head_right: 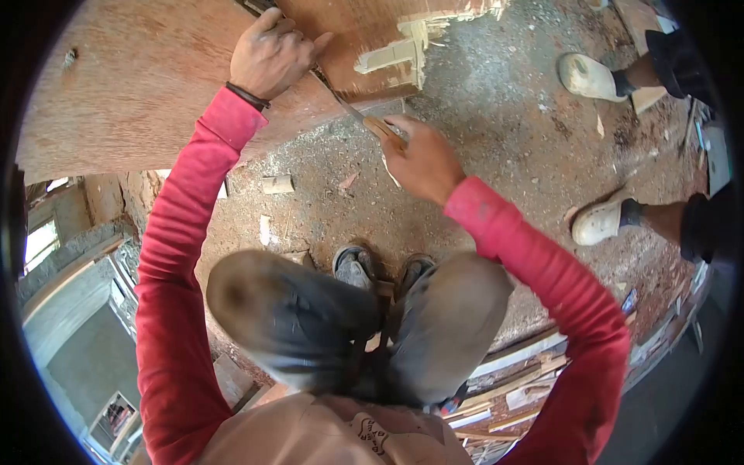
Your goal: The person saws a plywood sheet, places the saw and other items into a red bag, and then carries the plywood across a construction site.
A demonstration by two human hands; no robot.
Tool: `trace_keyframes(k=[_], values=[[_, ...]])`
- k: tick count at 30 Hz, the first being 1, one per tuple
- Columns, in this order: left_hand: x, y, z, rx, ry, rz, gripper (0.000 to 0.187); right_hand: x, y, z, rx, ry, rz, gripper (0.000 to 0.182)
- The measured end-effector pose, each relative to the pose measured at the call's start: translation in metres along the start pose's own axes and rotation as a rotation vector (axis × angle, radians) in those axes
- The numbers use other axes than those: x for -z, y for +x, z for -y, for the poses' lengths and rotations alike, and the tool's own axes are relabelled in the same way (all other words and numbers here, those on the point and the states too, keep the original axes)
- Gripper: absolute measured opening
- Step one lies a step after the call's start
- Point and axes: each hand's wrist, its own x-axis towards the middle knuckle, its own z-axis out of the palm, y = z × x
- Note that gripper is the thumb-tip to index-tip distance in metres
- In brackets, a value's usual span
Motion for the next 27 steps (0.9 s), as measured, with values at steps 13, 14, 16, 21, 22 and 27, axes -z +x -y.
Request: trace_keyframes(k=[13, 14, 16, 21, 22, 27], values=[[0.033, -0.001, -0.038, -0.116, 0.195, 0.17, 0.043, -0.164, -0.081, -0.08, 0.277, 0.339, -0.526, 0.041], [0.022, -0.011, -0.046, -0.188, 0.181, 0.247, 0.041, -0.155, -0.081, -0.062, 0.268, 0.314, -0.525, 0.043], [0.004, -0.014, -0.052, -0.179, 0.07, 0.321, 0.031, -0.136, -0.082, -0.036, 0.257, 0.299, -0.518, 0.045], [-0.032, -0.019, -0.036, -0.191, 0.105, -0.004, 0.022, -0.117, -0.142, -0.054, 0.28, 0.204, -0.496, 0.043], [-0.017, -0.018, -0.039, -0.165, 0.1, 0.091, 0.02, -0.12, -0.141, -0.062, 0.273, 0.205, -0.49, 0.043], [-0.008, -0.02, -0.047, -0.13, 0.134, 0.186, 0.017, -0.146, -0.005, -0.048, 0.239, 0.346, -0.485, 0.042]])
